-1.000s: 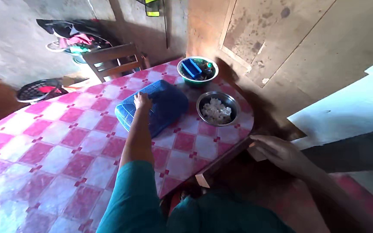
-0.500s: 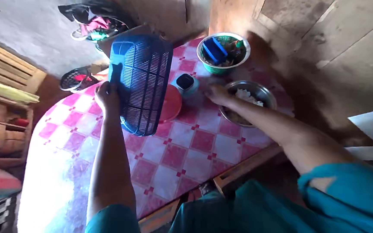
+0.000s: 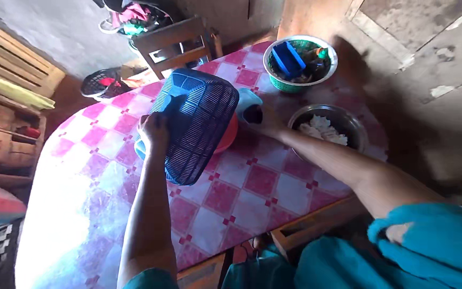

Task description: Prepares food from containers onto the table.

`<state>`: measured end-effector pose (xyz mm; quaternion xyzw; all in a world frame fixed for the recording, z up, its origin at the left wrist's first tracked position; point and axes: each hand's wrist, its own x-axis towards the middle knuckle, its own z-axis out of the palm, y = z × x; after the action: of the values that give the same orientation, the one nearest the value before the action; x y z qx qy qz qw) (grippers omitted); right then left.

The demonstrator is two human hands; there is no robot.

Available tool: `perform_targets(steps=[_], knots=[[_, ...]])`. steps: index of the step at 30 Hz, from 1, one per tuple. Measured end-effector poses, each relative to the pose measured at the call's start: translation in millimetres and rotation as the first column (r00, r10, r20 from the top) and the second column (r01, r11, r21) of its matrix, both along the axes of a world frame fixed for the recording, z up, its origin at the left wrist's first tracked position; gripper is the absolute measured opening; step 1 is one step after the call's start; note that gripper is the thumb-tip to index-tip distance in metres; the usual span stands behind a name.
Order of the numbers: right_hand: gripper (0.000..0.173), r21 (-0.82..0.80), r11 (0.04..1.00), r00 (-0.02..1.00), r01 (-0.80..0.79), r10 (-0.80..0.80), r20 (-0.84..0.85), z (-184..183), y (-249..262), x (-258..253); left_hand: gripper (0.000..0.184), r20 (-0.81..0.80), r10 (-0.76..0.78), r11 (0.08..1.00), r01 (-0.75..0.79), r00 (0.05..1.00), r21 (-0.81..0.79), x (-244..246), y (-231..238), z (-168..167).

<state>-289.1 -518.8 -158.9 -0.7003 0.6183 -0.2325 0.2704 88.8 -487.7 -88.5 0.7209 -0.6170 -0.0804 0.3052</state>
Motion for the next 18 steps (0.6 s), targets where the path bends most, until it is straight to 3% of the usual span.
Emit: perform_targets(steps=[5, 9, 11, 13, 15, 18], knots=[[0.077, 0.152, 0.954, 0.957, -0.259, 0.275, -0.094, -27.3, 88.2, -22.7, 0.033, 0.031, -0.096, 0.995, 0.095, 0.995, 0.044, -6.8, -27.5, -22.9], [0.071, 0.281, 0.850, 0.877, -0.446, 0.477, -0.050, -31.9, 82.9, -23.4, 0.033, 0.015, -0.128, 0.990, 0.127, 0.992, 0.061, -11.2, -37.1, -33.4], [0.058, 0.254, 0.916, 0.950, -0.311, 0.311, 0.040, -22.5, 64.0, -16.3, 0.034, 0.019, -0.147, 0.987, 0.145, 0.989, 0.072, -10.4, -34.8, -28.9], [0.050, 0.320, 0.947, 0.980, -0.031, -0.035, 0.198, -14.0, 32.6, -3.2, 0.033, 0.018, -0.149, 0.986, 0.147, 0.989, 0.082, -7.7, -31.0, -26.2], [0.054, 0.454, 0.878, 0.868, 0.150, -0.337, 0.365, -20.7, -5.9, 8.8, 0.033, 0.021, -0.148, 0.986, 0.146, 0.989, 0.082, -4.8, -28.2, -23.5], [0.049, 0.580, 0.802, 0.684, 0.143, -0.503, 0.527, -37.2, -43.8, 18.3, 0.032, 0.023, -0.152, 0.984, 0.149, 0.988, 0.102, -4.3, -21.7, -16.9]])
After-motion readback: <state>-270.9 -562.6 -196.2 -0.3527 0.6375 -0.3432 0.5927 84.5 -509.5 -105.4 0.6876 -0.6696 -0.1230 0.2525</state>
